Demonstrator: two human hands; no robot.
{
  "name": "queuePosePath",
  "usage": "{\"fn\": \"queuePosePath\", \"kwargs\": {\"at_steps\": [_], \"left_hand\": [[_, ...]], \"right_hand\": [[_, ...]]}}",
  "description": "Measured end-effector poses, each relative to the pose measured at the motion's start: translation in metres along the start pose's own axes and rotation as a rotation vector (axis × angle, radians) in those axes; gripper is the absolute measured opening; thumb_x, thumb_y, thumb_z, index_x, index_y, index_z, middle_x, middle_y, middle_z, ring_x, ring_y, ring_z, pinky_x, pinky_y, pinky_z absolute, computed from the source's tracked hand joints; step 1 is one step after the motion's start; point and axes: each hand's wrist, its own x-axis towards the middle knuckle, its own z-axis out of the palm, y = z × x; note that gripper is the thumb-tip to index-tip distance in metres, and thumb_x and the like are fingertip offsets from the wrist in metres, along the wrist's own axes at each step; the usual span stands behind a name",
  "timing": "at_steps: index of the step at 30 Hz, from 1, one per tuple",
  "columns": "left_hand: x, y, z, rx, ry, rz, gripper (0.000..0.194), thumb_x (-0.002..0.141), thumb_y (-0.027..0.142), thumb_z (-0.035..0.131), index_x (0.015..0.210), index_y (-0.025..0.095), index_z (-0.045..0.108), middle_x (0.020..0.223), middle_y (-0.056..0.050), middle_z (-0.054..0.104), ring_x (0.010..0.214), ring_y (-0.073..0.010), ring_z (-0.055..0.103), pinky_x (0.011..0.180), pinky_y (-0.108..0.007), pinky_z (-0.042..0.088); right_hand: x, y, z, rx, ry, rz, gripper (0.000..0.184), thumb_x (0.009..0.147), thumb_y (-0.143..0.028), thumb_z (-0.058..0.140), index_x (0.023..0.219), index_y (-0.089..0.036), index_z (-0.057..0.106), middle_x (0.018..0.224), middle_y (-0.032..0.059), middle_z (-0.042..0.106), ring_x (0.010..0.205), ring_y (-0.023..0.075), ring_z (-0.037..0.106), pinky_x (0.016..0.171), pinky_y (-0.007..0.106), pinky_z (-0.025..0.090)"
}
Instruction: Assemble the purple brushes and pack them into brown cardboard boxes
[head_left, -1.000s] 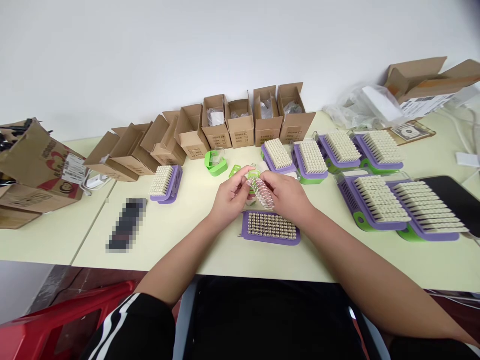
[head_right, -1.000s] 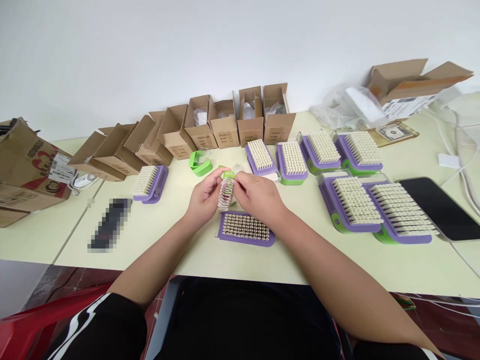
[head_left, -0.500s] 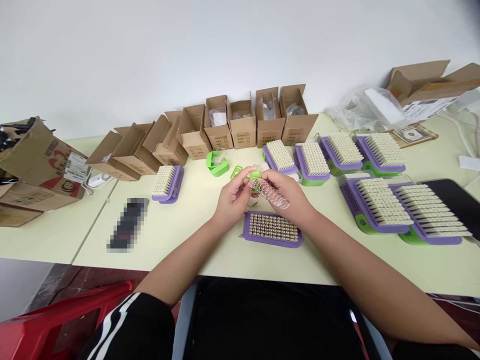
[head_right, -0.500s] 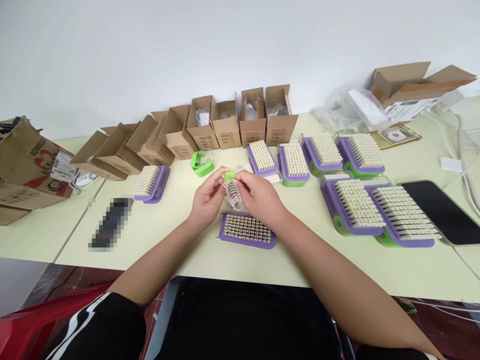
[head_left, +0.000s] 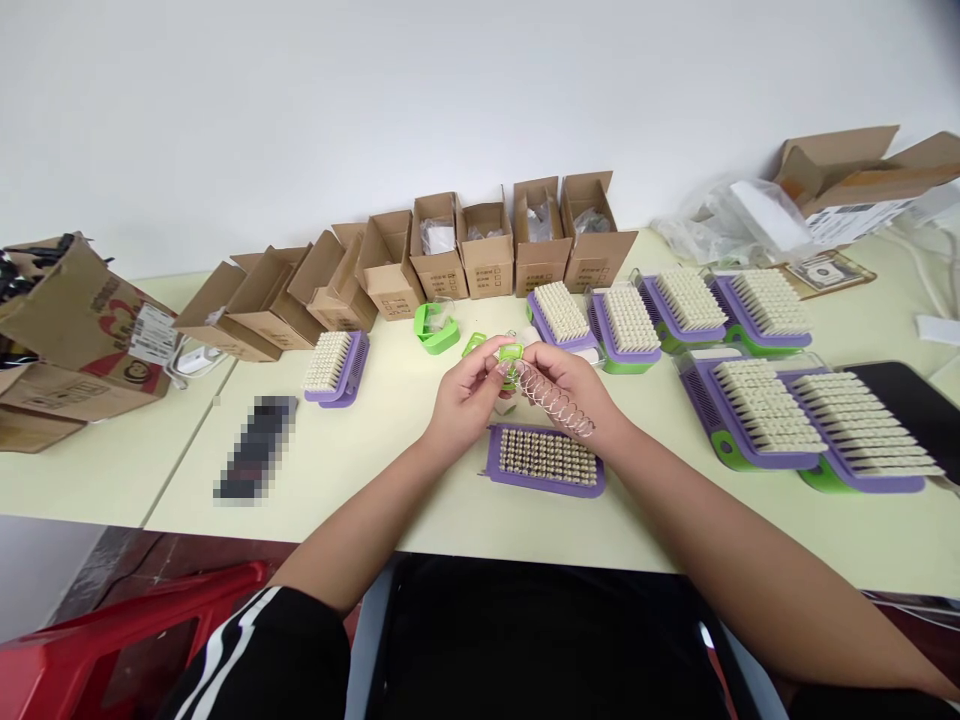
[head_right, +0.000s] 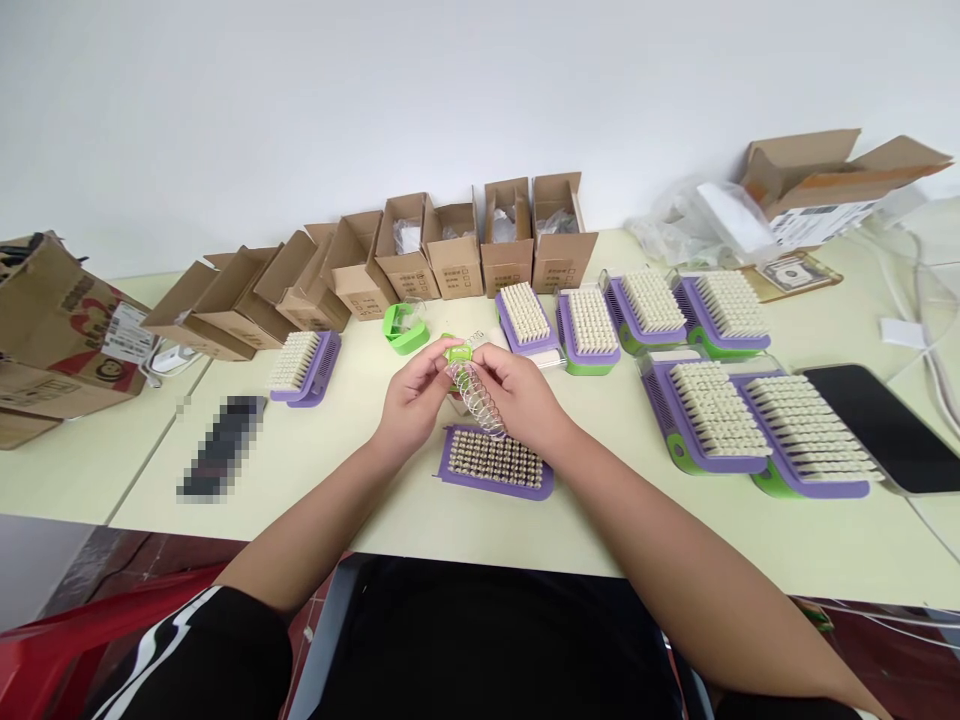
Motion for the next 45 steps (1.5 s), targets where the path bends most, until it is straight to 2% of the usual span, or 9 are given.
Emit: {"fn": "queuePosePath", "kwargs": {"at_steps": [4,12,17,22,25,33,40,45], "left_hand": [[-0.002,0.002,0.003,-0.014,0.032,-0.037,0.04,0.107,0.05,0.071,0.139,0.026,0.072,0.08,0.004,0.057,0.071,-0.0126,0.063,0.072,-0.026,0.056],[-0.004,0.0,0.008,-0.006,0.071,-0.076,0.044,0.106,0.055,0.07,0.139,0.026,0.073,0.081,0.003,0.058,0.07,-0.013,0.061,0.069,-0.026,0.057],[-0.004,0.0,0.006,0.039,0.126,-0.056,0.043,0.107,0.054,0.07,0.14,0.027,0.073,0.08,0.003,0.058,0.068,-0.0129,0.062,0.069,-0.027,0.057],[-0.005,0.0,0.006,0.067,0.126,-0.043,0.043,0.109,0.054,0.067,0.143,0.027,0.072,0.081,0.003,0.059,0.068,-0.0128,0.063,0.07,-0.027,0.057],[-0.006,-0.003,0.007,0.061,0.12,-0.034,0.043,0.11,0.052,0.067,0.145,0.028,0.071,0.081,0.003,0.059,0.068,-0.0124,0.062,0.071,-0.027,0.058],[-0.008,-0.006,0.01,0.044,0.122,-0.062,0.043,0.111,0.049,0.065,0.147,0.028,0.07,0.081,0.004,0.057,0.066,-0.0115,0.058,0.069,-0.026,0.058],[-0.009,-0.003,0.014,0.061,0.119,-0.072,0.044,0.111,0.05,0.064,0.147,0.027,0.071,0.08,0.003,0.057,0.067,-0.0123,0.059,0.07,-0.026,0.058],[-0.01,-0.002,0.014,0.074,0.095,-0.073,0.047,0.11,0.053,0.064,0.149,0.026,0.069,0.08,0.004,0.057,0.067,-0.0122,0.061,0.07,-0.026,0.058]], "right_hand": [[0.0,-0.001,0.004,0.064,0.019,0.034,0.051,0.1,-0.071,0.07,0.08,-0.025,0.061,0.073,-0.0004,0.065,0.069,0.0179,0.058,0.066,0.031,0.048],[0.0,-0.002,0.005,0.039,0.05,0.034,0.042,0.104,-0.057,0.068,0.078,-0.025,0.062,0.069,-0.0012,0.063,0.066,0.0173,0.058,0.065,0.031,0.049],[0.001,-0.007,0.003,0.091,-0.014,0.065,0.033,0.103,-0.051,0.068,0.084,-0.024,0.065,0.075,-0.0008,0.067,0.068,0.0171,0.063,0.069,0.032,0.054],[0.001,-0.009,0.0,0.121,-0.058,0.093,0.023,0.099,-0.044,0.075,0.09,-0.024,0.067,0.082,-0.0001,0.071,0.073,0.0176,0.066,0.073,0.033,0.055],[0.0,-0.008,-0.001,0.085,-0.061,0.091,0.025,0.097,-0.043,0.076,0.087,-0.024,0.064,0.079,-0.0005,0.07,0.073,0.0176,0.064,0.071,0.032,0.053],[-0.003,-0.005,0.003,-0.137,-0.038,0.073,0.018,0.102,-0.034,0.062,0.087,-0.026,0.06,0.079,-0.0011,0.069,0.072,0.0188,0.06,0.068,0.032,0.046],[-0.003,-0.001,0.006,-0.156,-0.028,0.081,0.026,0.106,-0.04,0.059,0.084,-0.026,0.056,0.077,-0.0013,0.068,0.07,0.0189,0.058,0.066,0.032,0.046],[0.0,0.001,0.004,-0.045,-0.023,0.163,0.031,0.101,-0.047,0.069,0.081,-0.026,0.057,0.069,-0.0012,0.065,0.068,0.0199,0.06,0.063,0.033,0.049]]}}
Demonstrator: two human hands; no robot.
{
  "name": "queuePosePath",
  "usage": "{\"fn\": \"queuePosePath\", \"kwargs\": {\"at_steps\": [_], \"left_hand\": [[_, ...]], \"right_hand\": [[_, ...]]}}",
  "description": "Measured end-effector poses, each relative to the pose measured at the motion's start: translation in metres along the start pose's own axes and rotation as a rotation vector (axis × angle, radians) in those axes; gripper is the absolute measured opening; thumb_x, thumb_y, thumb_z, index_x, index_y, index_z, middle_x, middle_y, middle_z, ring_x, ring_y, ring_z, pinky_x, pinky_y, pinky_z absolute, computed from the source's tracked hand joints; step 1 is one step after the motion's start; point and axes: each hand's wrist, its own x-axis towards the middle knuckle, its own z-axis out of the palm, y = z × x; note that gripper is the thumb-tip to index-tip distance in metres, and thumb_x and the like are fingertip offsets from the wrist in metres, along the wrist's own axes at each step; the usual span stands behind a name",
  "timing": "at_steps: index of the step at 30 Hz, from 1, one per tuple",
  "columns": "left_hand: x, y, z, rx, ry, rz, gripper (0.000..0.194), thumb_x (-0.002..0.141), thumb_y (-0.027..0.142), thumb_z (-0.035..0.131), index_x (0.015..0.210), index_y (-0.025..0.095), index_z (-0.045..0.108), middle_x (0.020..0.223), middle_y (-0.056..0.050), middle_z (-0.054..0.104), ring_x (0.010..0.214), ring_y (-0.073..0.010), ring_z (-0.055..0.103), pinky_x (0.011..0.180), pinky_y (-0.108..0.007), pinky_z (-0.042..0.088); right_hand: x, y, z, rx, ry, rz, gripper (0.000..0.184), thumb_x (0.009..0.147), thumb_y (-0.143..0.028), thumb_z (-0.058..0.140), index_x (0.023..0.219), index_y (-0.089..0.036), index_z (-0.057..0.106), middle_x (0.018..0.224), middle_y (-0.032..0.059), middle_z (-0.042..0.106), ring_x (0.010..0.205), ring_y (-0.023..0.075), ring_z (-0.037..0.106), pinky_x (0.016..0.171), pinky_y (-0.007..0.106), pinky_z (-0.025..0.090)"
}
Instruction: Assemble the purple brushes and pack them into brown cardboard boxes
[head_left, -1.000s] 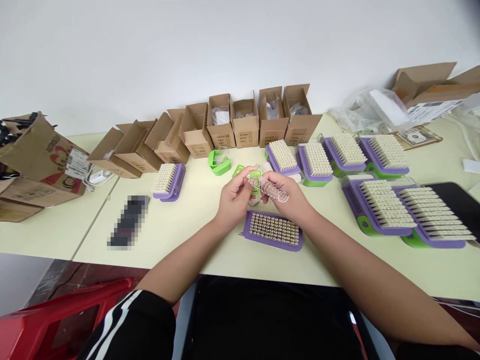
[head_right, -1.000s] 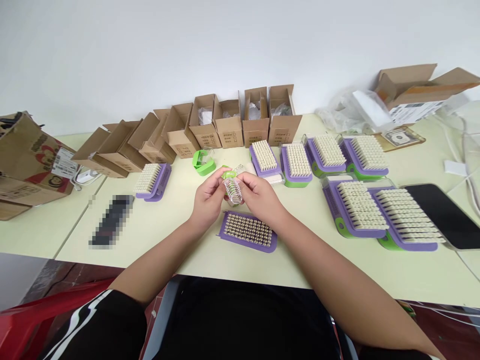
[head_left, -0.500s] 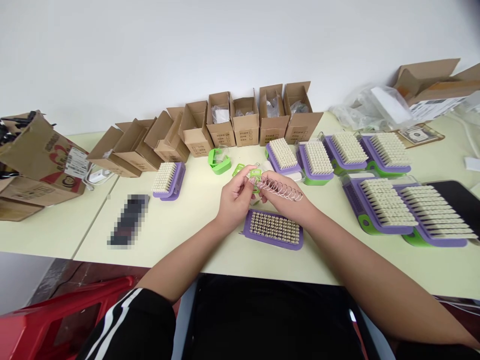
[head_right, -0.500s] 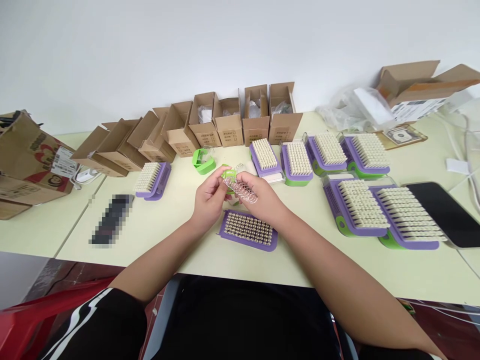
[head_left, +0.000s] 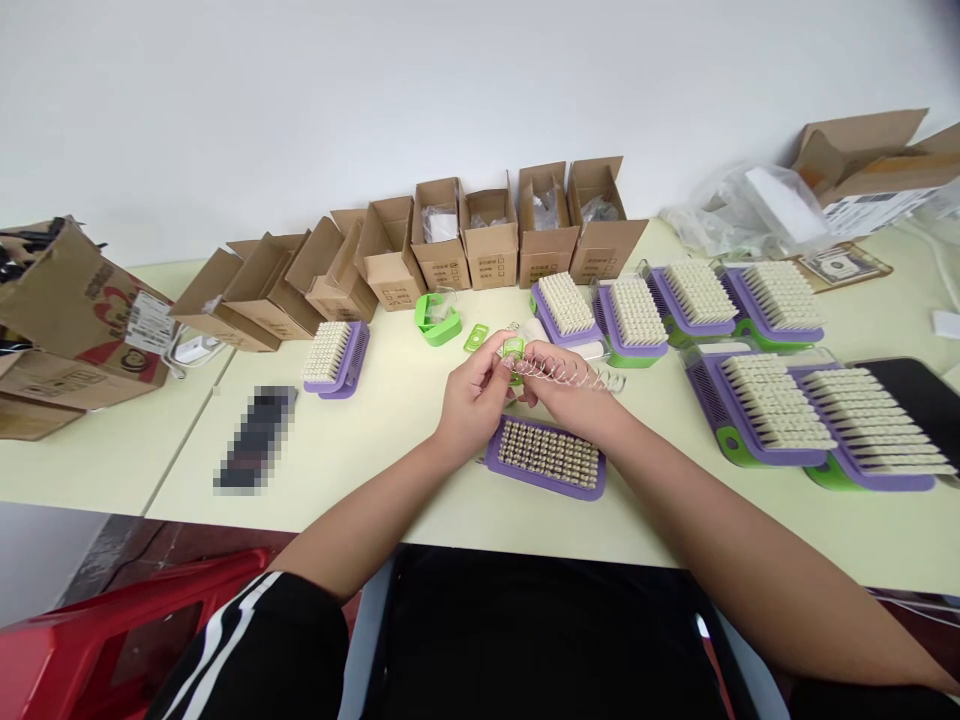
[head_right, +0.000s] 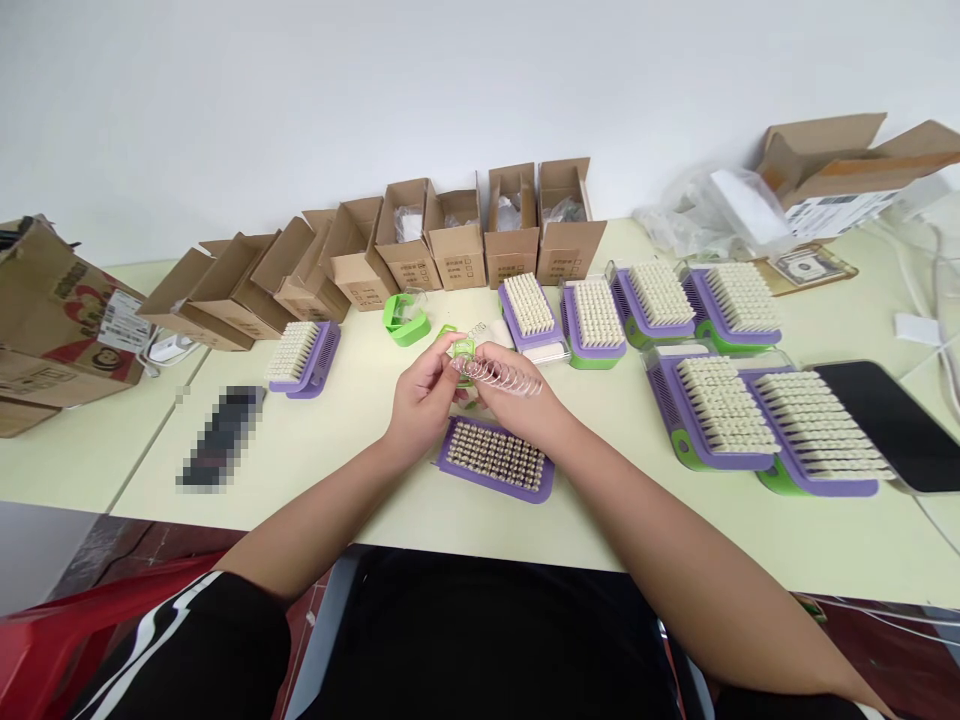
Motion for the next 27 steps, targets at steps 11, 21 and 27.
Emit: {"fn": "queuePosePath", "kwargs": {"at_steps": [11,21,27], "left_hand": [[0.007,-0.007,-0.006,-0.011,0.019,-0.056,0.048,0.108,0.051,0.068,0.149,0.027,0.072,0.094,0.0,0.072,0.077,-0.014,0.065,0.078,-0.029,0.06],[0.008,-0.006,-0.008,0.016,0.056,-0.054,0.044,0.109,0.049,0.065,0.146,0.028,0.076,0.152,-0.009,0.073,0.135,-0.0296,0.07,0.109,-0.046,0.063],[0.012,-0.005,-0.006,-0.442,0.004,-0.281,0.051,0.102,0.048,0.079,0.149,0.027,0.072,0.152,-0.011,0.071,0.123,-0.0258,0.077,0.1,-0.043,0.07]], "right_hand": [[0.006,0.011,-0.008,0.258,-0.144,-0.021,0.037,0.096,-0.058,0.079,0.101,-0.024,0.066,0.09,0.0016,0.072,0.077,0.0185,0.067,0.074,0.035,0.059],[0.005,0.017,-0.001,0.129,0.047,-0.118,0.043,0.095,-0.044,0.08,0.135,-0.032,0.068,0.098,0.0012,0.065,0.081,0.0229,0.069,0.079,0.043,0.062],[0.01,0.018,-0.006,0.127,0.095,-0.137,0.037,0.096,-0.046,0.078,0.128,-0.028,0.075,0.121,0.0051,0.071,0.089,0.0197,0.067,0.079,0.038,0.061]]}}
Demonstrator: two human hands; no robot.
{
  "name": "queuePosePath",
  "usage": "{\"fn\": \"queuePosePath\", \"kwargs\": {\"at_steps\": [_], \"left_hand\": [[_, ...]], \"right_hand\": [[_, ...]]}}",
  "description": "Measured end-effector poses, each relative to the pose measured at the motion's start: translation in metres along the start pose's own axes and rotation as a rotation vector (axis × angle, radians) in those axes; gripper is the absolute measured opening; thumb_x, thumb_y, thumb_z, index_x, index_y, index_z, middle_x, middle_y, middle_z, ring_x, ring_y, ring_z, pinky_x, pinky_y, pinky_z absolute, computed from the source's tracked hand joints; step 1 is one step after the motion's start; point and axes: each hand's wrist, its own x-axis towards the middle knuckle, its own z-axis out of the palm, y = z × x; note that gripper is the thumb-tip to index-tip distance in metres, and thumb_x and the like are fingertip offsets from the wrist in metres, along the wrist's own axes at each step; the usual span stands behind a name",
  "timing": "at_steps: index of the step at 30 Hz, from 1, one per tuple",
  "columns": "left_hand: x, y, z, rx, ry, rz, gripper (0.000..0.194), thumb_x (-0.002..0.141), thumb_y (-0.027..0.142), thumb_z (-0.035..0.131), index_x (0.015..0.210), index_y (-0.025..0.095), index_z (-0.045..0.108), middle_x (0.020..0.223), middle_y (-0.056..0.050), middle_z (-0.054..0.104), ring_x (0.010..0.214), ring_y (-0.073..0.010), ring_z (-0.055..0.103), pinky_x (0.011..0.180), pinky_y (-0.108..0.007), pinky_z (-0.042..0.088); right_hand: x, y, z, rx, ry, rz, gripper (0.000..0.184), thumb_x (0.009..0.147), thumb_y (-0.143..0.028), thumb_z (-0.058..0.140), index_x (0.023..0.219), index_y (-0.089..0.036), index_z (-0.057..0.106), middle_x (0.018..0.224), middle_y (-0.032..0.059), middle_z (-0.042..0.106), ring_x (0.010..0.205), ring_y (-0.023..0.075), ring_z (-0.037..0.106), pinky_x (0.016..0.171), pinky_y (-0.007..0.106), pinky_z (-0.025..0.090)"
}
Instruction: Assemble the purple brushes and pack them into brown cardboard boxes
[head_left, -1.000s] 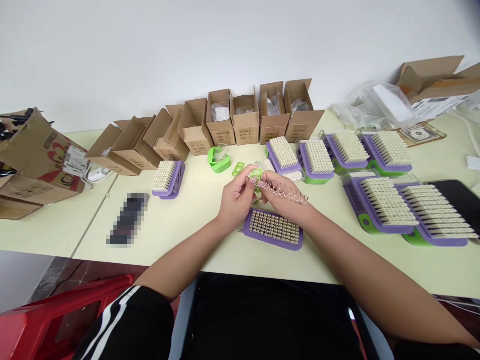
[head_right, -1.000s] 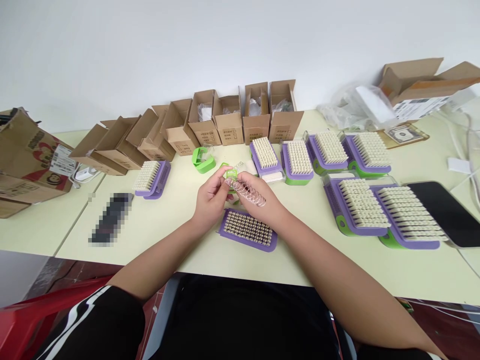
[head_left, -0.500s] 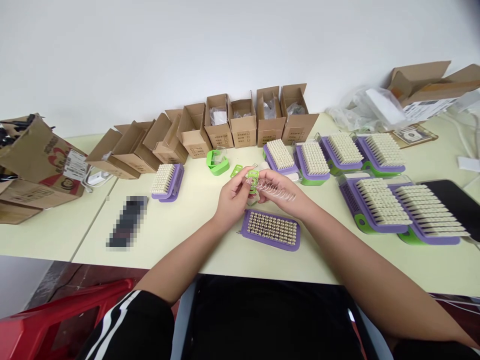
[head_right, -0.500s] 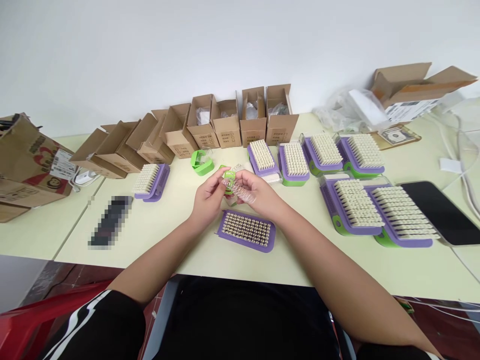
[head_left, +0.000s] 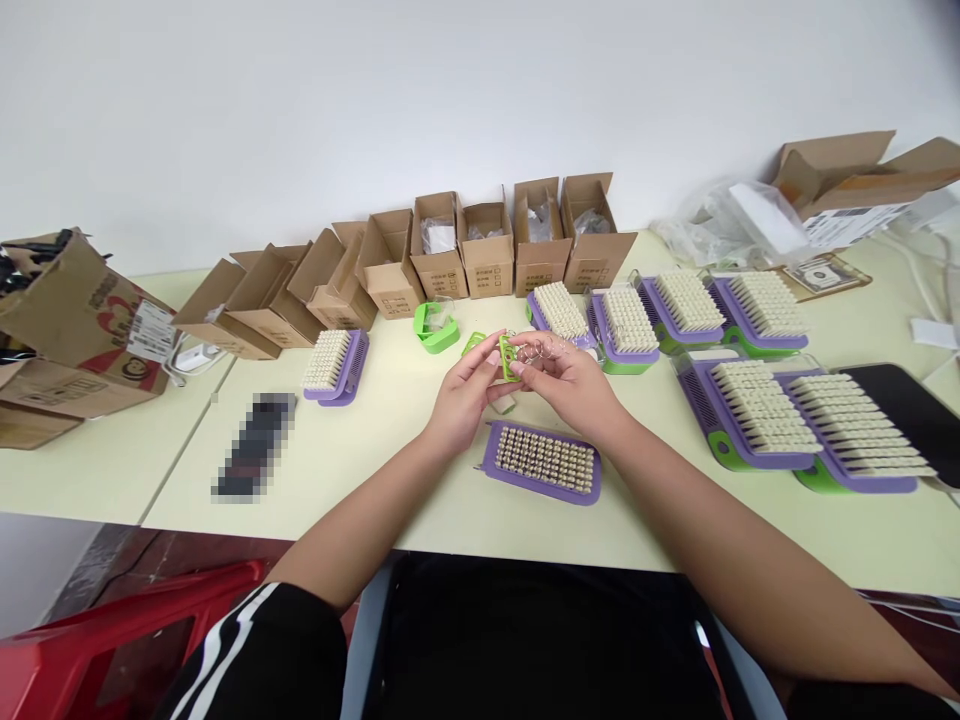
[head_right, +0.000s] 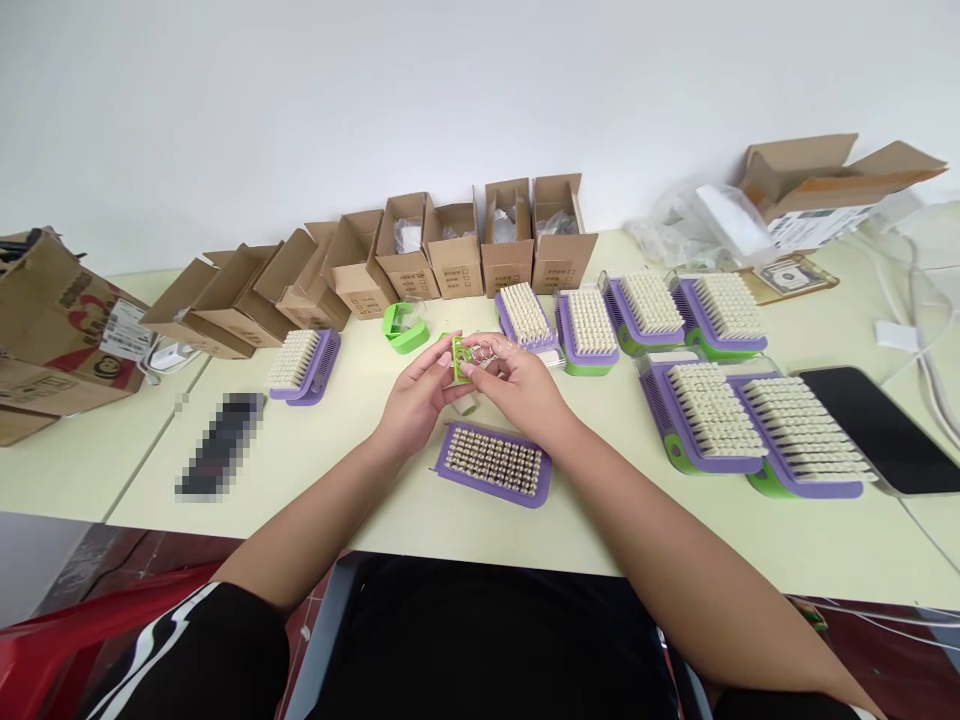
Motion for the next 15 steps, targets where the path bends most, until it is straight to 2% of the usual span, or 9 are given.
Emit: {"fn": "queuePosePath", "kwargs": {"at_steps": [4,7,11,15], "left_hand": [[0.003,0.002,0.0,-0.14,-0.013,-0.113,0.048,0.094,0.033,0.089,0.14,0.025,0.076,0.155,-0.01,0.069,0.124,-0.0221,0.078,0.106,-0.04,0.068],[0.005,0.001,-0.001,-0.166,-0.011,-0.098,0.05,0.092,0.03,0.091,0.139,0.027,0.076,0.153,-0.009,0.071,0.128,-0.0227,0.077,0.113,-0.041,0.065],[0.006,0.0,-0.003,-0.191,0.02,-0.064,0.053,0.09,0.027,0.092,0.141,0.025,0.076,0.14,-0.009,0.077,0.122,-0.0216,0.079,0.119,-0.046,0.061],[0.009,0.004,-0.007,-0.185,0.023,-0.044,0.056,0.09,0.026,0.092,0.144,0.026,0.074,0.133,-0.006,0.076,0.115,-0.019,0.081,0.119,-0.043,0.06]], "right_hand": [[0.001,0.001,-0.002,-0.066,0.008,-0.028,0.033,0.098,-0.044,0.077,0.127,-0.028,0.076,0.125,0.0059,0.073,0.099,0.0222,0.068,0.088,0.041,0.061],[0.001,-0.001,-0.005,-0.07,-0.015,-0.026,0.04,0.096,-0.045,0.08,0.132,-0.029,0.073,0.122,0.0051,0.073,0.101,0.022,0.069,0.092,0.041,0.061],[0.003,-0.008,-0.014,0.035,0.007,-0.014,0.052,0.093,-0.059,0.082,0.134,-0.029,0.068,0.103,0.0018,0.068,0.085,0.0203,0.068,0.081,0.039,0.062],[0.005,-0.013,-0.025,0.12,0.179,-0.044,0.052,0.095,-0.068,0.077,0.127,-0.031,0.062,0.089,-0.0012,0.066,0.069,0.0185,0.065,0.073,0.038,0.059]]}}
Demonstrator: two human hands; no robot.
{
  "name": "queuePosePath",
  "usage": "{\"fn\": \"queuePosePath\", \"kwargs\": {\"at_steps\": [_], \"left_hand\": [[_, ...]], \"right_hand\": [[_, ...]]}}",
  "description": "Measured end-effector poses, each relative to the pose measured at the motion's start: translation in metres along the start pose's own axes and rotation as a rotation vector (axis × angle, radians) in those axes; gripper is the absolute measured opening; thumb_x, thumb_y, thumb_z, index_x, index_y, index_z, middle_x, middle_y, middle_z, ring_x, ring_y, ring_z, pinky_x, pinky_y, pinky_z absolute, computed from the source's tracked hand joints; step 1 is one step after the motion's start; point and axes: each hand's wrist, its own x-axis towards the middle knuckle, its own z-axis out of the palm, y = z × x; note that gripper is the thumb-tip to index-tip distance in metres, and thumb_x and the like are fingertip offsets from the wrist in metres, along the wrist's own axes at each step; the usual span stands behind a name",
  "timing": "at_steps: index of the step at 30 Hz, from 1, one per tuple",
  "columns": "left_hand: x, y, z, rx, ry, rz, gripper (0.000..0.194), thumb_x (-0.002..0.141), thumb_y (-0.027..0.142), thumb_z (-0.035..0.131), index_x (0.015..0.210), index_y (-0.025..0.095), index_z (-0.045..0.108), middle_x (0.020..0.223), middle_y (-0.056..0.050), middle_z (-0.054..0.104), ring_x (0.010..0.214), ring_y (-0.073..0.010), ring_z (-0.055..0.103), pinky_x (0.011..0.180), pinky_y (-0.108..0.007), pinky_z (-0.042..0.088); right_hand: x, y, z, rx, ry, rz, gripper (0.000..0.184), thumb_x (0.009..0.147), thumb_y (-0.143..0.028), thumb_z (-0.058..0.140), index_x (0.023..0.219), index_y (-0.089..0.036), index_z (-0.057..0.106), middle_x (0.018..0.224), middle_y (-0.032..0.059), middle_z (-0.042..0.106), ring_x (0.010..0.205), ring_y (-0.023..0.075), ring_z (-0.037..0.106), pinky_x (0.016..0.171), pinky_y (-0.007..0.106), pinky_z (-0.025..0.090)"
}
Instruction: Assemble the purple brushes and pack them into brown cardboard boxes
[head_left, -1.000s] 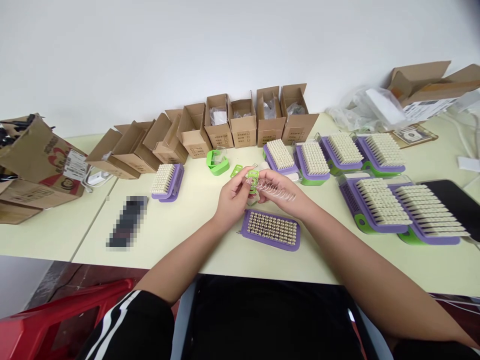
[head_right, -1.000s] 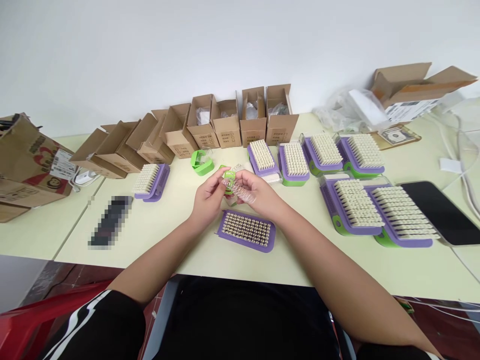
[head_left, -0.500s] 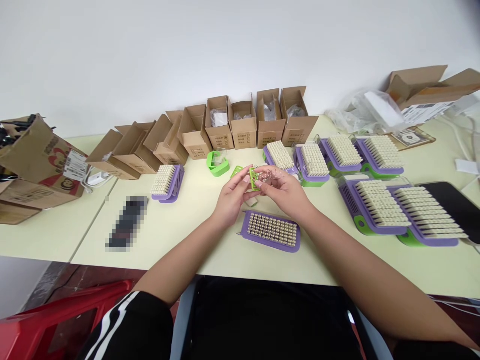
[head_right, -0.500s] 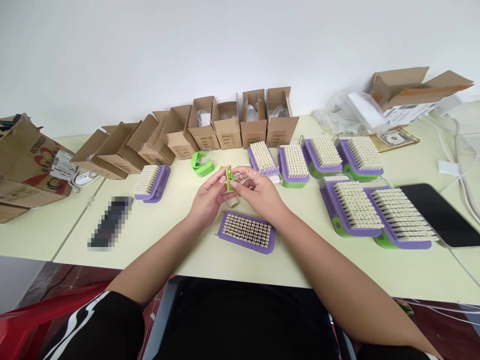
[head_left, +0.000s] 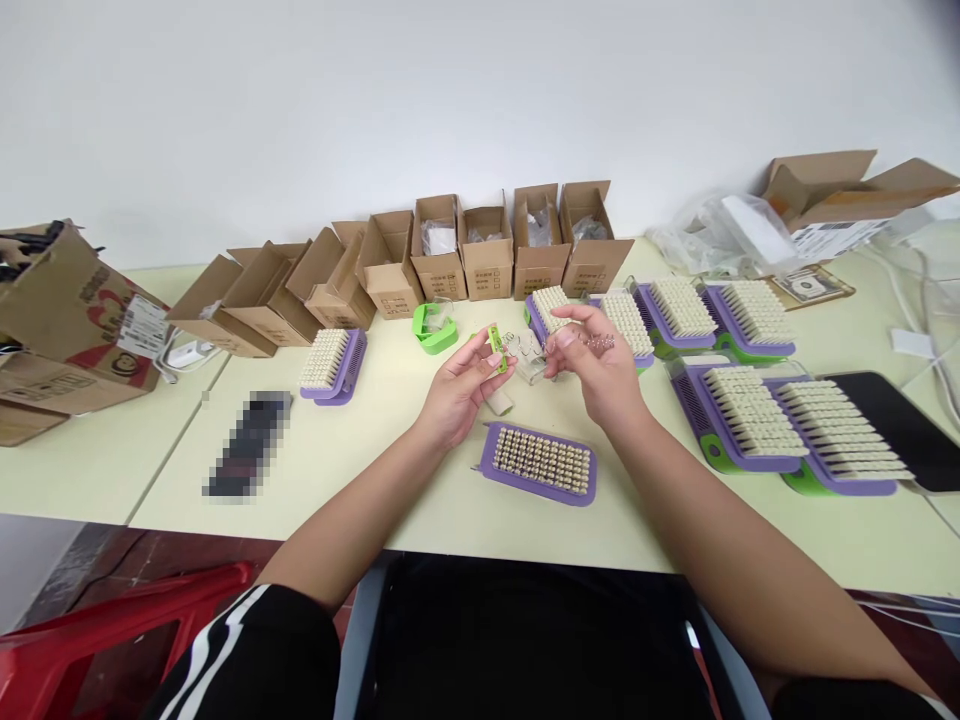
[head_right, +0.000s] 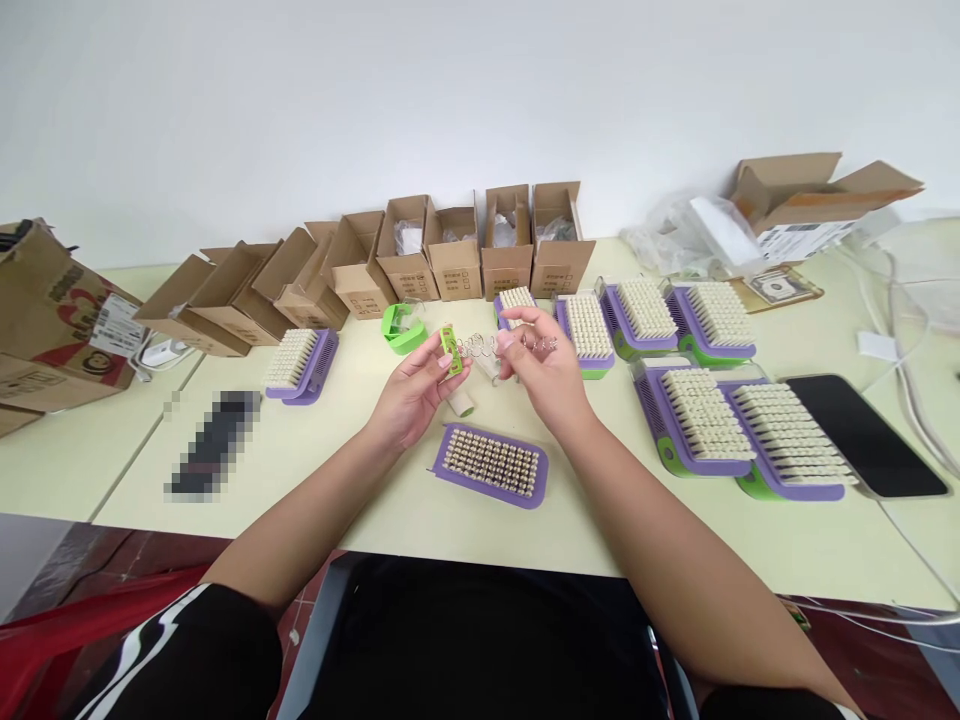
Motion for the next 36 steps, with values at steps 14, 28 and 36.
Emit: {"fn": "queuePosePath", "kwargs": {"at_steps": [14,28,36], "left_hand": [[0.0,0.007,-0.002,0.196,-0.055,0.088,0.059,0.087,0.04,0.096,0.139,0.029,0.073,0.124,-0.001,0.062,0.103,-0.015,0.078,0.106,-0.039,0.066],[0.008,0.004,-0.011,0.336,-0.112,0.118,0.065,0.085,0.043,0.096,0.145,0.03,0.073,0.122,-0.001,0.066,0.102,-0.0173,0.081,0.104,-0.038,0.066],[0.005,-0.004,-0.01,0.364,-0.165,0.132,0.057,0.088,0.043,0.094,0.139,0.025,0.077,0.132,-0.007,0.075,0.107,-0.0206,0.077,0.094,-0.035,0.068]], "right_hand": [[0.0,-0.002,0.005,-0.058,0.031,0.01,0.048,0.1,-0.075,0.07,0.101,-0.026,0.066,0.074,-0.0032,0.065,0.058,0.0145,0.06,0.06,0.032,0.053],[0.004,-0.003,-0.015,-0.804,-0.032,-0.371,0.022,0.107,-0.029,0.062,0.119,-0.027,0.081,0.125,0.0105,0.08,0.115,0.0321,0.073,0.109,0.057,0.055],[-0.015,-0.014,0.01,-0.975,-0.321,-0.239,0.038,0.115,-0.038,0.05,0.143,-0.022,0.071,0.137,0.0118,0.081,0.114,0.0314,0.077,0.091,0.044,0.057]]}}
